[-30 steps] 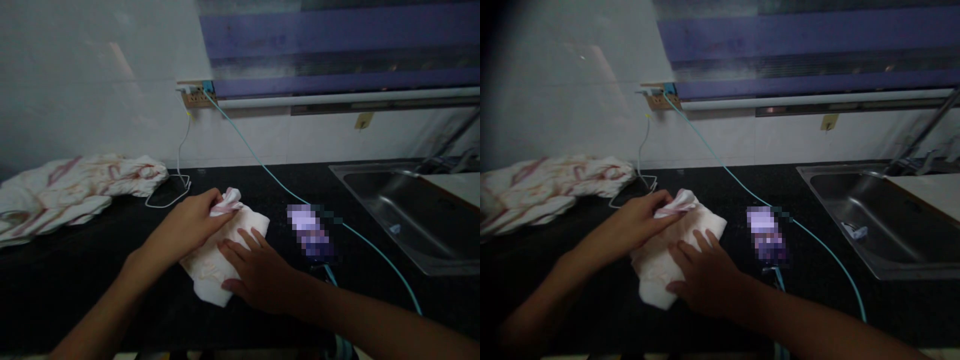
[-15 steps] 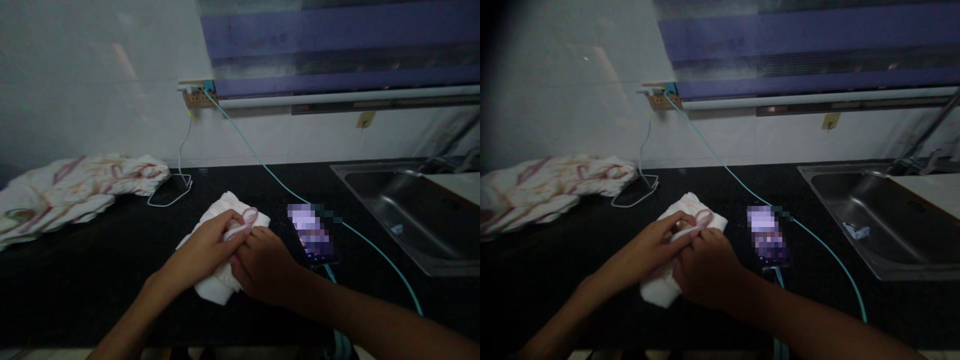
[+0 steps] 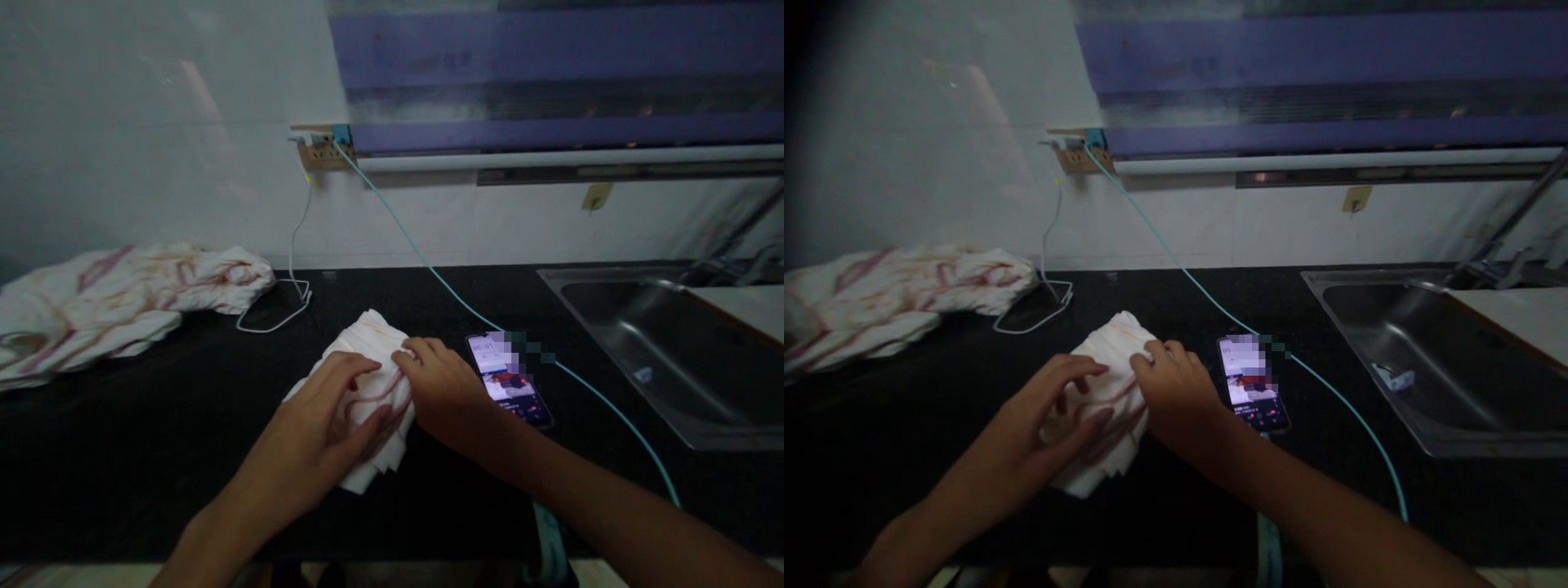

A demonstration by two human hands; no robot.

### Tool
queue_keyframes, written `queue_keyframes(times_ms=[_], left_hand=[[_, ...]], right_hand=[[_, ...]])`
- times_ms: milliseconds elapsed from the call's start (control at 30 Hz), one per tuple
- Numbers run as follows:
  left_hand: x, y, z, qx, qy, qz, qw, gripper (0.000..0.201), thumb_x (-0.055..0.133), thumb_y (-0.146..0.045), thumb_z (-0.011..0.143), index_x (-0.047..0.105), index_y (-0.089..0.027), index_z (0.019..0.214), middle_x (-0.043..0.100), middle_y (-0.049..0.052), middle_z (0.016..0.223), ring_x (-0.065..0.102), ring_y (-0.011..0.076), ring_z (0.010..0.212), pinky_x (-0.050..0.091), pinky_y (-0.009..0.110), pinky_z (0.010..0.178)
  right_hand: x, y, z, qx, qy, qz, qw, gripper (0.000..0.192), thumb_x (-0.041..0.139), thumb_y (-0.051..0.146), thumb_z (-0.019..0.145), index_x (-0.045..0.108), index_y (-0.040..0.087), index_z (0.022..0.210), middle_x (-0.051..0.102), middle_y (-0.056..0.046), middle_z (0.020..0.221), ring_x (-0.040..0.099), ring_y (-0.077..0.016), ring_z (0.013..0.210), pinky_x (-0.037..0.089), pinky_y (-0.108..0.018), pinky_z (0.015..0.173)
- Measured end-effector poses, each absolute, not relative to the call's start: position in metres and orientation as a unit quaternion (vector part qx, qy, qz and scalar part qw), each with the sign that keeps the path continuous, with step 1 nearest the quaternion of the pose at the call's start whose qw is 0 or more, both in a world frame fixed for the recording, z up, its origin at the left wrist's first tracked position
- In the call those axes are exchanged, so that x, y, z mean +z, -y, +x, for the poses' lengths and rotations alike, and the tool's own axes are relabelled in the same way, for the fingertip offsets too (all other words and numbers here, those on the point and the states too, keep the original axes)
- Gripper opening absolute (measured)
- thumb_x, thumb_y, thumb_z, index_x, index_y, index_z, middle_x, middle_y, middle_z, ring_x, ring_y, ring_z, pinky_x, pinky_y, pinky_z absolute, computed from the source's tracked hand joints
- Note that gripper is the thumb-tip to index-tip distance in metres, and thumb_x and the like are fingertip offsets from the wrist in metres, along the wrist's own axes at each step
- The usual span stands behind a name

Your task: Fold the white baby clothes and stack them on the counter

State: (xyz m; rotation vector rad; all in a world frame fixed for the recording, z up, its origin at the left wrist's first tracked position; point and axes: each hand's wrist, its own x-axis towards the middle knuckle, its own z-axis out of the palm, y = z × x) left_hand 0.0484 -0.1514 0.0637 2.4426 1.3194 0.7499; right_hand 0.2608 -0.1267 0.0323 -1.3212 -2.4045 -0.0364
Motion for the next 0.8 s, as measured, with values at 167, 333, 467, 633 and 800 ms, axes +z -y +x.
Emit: queue_keyframes(times_ms=[167, 333, 467, 633, 800], left_hand=[[0.043, 0.153, 0.042, 0.098, -0.474, 0.872, 0.065, 0.034, 0.048, -0.051, 0.101, 0.063, -0.022, 0.094, 0.068, 0.008, 0.093, 0.064, 0.0272, 0.087, 0.049, 0.043, 0.079], [0.035, 0.168, 0.041, 0.067, -0.441, 0.895, 0.032, 0.037, 0.033, -0.037, 0.106, 0.062, -0.023, 0.088, 0.067, 0.007, 0.08, 0.062, 0.0245, 0.073, 0.043, 0.037, 0.067], [0.045, 0.176, 0.036, 0.093, -0.405, 0.906, 0.079, 0.034, 0.041, -0.048, 0.103, 0.063, -0.026, 0.088, 0.068, 0.004, 0.077, 0.063, 0.0223, 0.071, 0.043, 0.034, 0.063], [0.057, 0.156, 0.008, 0.206, -0.596, 0.774, 0.057, 0.046, 0.04, -0.066, 0.097, 0.061, -0.025, 0.095, 0.069, 0.005, 0.081, 0.064, 0.0229, 0.072, 0.046, 0.035, 0.067], [0.048, 0.134, -0.018, 0.139, -0.718, 0.675, 0.095, 0.066, 0.038, -0.082, 0.088, 0.06, -0.024, 0.11, 0.072, 0.008, 0.095, 0.068, 0.0303, 0.085, 0.047, 0.04, 0.072]], right_hand=[[0.024, 0.125, 0.262, -0.034, 0.865, -0.477, 0.152, 0.033, 0.045, 0.005, 0.096, 0.065, 0.017, 0.119, 0.061, -0.015, 0.131, 0.057, -0.0268, 0.109, 0.05, -0.038, 0.084], [0.031, 0.127, 0.263, -0.042, 0.856, -0.495, 0.141, 0.027, 0.046, 0.006, 0.097, 0.065, 0.019, 0.112, 0.062, -0.014, 0.124, 0.057, -0.0263, 0.107, 0.049, -0.036, 0.081], [0.036, 0.13, 0.262, -0.046, 0.855, -0.499, 0.135, 0.027, 0.046, 0.008, 0.099, 0.064, 0.017, 0.118, 0.064, -0.013, 0.122, 0.057, -0.0265, 0.105, 0.049, -0.037, 0.082], [0.035, 0.133, 0.255, -0.049, 0.845, -0.501, 0.179, 0.043, 0.047, 0.016, 0.102, 0.05, 0.012, 0.145, 0.064, -0.017, 0.129, 0.057, -0.0286, 0.107, 0.051, -0.042, 0.088], [0.025, 0.133, 0.251, -0.057, 0.855, -0.486, 0.173, 0.053, 0.046, 0.016, 0.101, 0.043, 0.015, 0.154, 0.063, -0.017, 0.133, 0.061, -0.0265, 0.107, 0.055, -0.04, 0.085]])
